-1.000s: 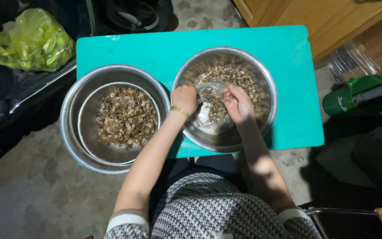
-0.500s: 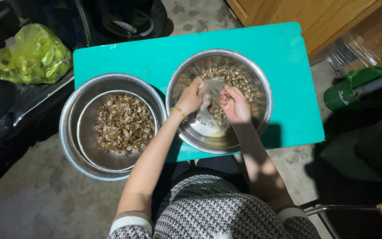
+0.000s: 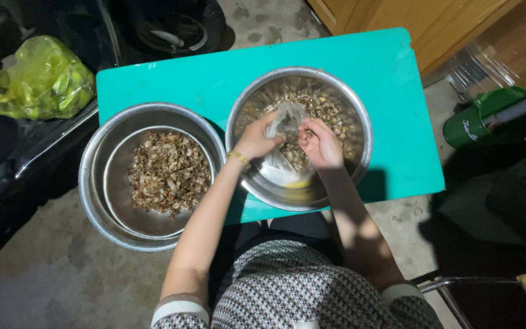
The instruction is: The person peels small nuts by hand, removing the shells and placing the kernels into a metal bowl.
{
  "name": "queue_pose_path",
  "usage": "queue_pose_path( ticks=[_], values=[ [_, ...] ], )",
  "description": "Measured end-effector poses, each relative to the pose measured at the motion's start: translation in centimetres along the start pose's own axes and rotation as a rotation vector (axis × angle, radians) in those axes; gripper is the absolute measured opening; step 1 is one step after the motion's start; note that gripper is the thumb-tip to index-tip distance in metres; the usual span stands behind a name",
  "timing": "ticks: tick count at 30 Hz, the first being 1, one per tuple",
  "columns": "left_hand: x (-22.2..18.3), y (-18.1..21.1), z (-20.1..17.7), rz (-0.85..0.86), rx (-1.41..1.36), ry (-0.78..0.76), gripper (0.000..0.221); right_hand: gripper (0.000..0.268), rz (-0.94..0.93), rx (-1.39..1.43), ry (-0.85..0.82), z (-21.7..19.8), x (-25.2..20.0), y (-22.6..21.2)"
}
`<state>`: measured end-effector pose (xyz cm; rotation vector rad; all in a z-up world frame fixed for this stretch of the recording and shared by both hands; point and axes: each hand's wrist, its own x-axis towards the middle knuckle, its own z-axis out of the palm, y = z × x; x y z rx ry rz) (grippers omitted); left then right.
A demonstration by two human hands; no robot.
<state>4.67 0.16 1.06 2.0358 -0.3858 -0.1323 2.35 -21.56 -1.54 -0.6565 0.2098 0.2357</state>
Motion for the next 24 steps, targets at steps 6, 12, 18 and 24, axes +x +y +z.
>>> queue_pose_path(
  ticks=[6, 12, 18, 24],
  values=[
    [0.1, -0.1, 0.8, -0.387, 0.613, -0.109, 0.055, 0.006, 0.022, 0.012, -0.041, -0.1, -0.1, 0.0],
    [1.1, -3.6, 1.7, -0.23, 0.614, 0.026, 0.035, 0.004, 0.018, -0.056, -0.053, -0.6, 0.0, 0.2],
    [0.7, -3.9, 0.9, -0.217, 0.264, 0.056, 0.037, 0.005, -0.017, -0.248, -0.127, 0.6, -0.3, -0.1],
    [1.0, -5.0, 0.8, -0.266, -0.25, -0.117, 0.037, 0.018, -0.01, -0.71, -0.149, 1.7, 0.0, -1.3]
  ],
)
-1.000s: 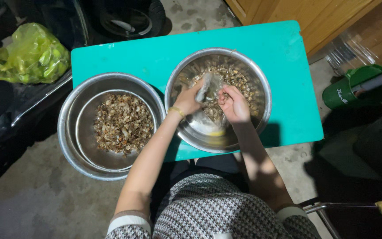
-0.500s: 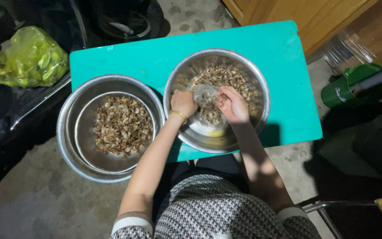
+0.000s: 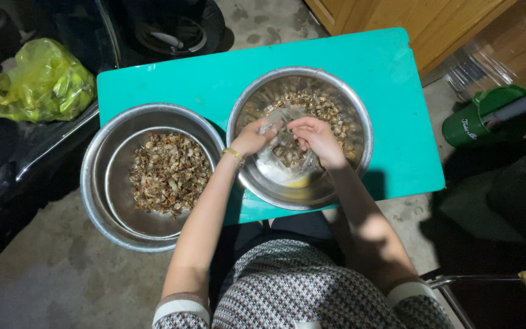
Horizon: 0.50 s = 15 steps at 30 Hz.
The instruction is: The person peels small nuts by hand, removing the shells and placing the kernels into a metal bowl.
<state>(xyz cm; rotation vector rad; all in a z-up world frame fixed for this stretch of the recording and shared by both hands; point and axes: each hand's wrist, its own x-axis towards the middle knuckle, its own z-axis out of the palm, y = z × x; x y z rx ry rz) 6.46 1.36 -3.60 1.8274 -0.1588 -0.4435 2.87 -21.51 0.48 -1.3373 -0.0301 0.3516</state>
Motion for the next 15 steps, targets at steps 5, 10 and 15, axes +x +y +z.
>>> queue_pose_path(
  ticks=[5, 10, 15],
  values=[
    [0.4, -0.9, 0.0, 0.02, -0.269, -0.078, 0.054, 0.013, 0.02, -0.084, 0.01, -0.1, 1.6, 0.9],
    [0.7, -1.3, 0.5, 0.002, -0.384, 0.02, 0.063, 0.012, -0.054, -0.252, 0.092, -0.5, 2.0, 2.5],
    [1.1, -0.6, 0.2, 0.039, -0.37, 0.007, 0.047, 0.031, -0.165, -0.469, 0.121, -1.6, 2.9, 3.9]
  ],
)
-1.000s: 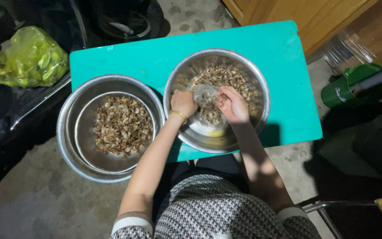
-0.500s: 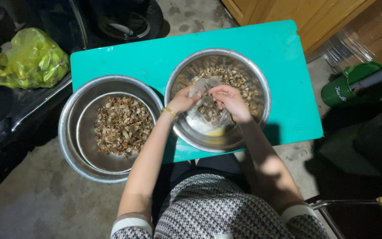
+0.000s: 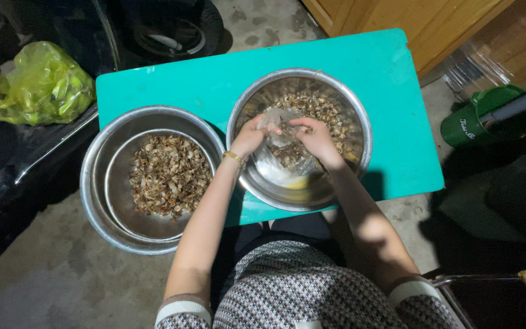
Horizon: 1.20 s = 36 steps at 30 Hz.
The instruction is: The person peels small nuts by hand, removing the shells and placing the kernels into a metal bowl.
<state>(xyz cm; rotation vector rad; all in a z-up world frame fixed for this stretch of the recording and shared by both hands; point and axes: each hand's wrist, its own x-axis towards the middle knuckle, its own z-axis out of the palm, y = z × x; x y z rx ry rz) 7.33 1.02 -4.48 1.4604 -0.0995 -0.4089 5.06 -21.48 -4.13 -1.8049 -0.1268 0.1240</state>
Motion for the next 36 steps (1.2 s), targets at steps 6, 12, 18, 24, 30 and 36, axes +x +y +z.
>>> queue_pose_path(
  ticks=[6, 12, 18, 24, 30, 36],
  values=[
    [1.5, -0.9, -0.8, 0.056, 0.176, 0.035, 0.026, 0.045, -0.039, -0.377, 0.059, -0.3, -1.4, -1.6],
    [-0.5, 1.7, 1.5, 0.394, 1.006, 0.419, 0.035, 0.025, -0.189, -0.4, 0.029, -0.5, -0.9, 0.7],
    [-4.2, 7.2, 4.7, 0.662, 1.44, 0.547, 0.046, 0.017, -0.213, -0.463, 0.112, -0.2, -0.8, -1.7],
    [-1.7, 1.5, 3.5, 0.317, 1.44, 0.115, 0.021, 0.009, -0.008, -0.849, 0.036, 2.9, 2.5, -1.6],
    [-2.1, -1.1, 2.5, 0.17, 1.613, 0.081, 0.025, 0.011, -0.047, -0.763, 0.002, 2.2, 3.0, 0.2],
    [-6.5, 5.0, 2.7, 0.171, 1.14, 0.073, 0.05, 0.013, 0.156, 0.213, -0.098, -0.9, 0.9, -2.8]
  ],
)
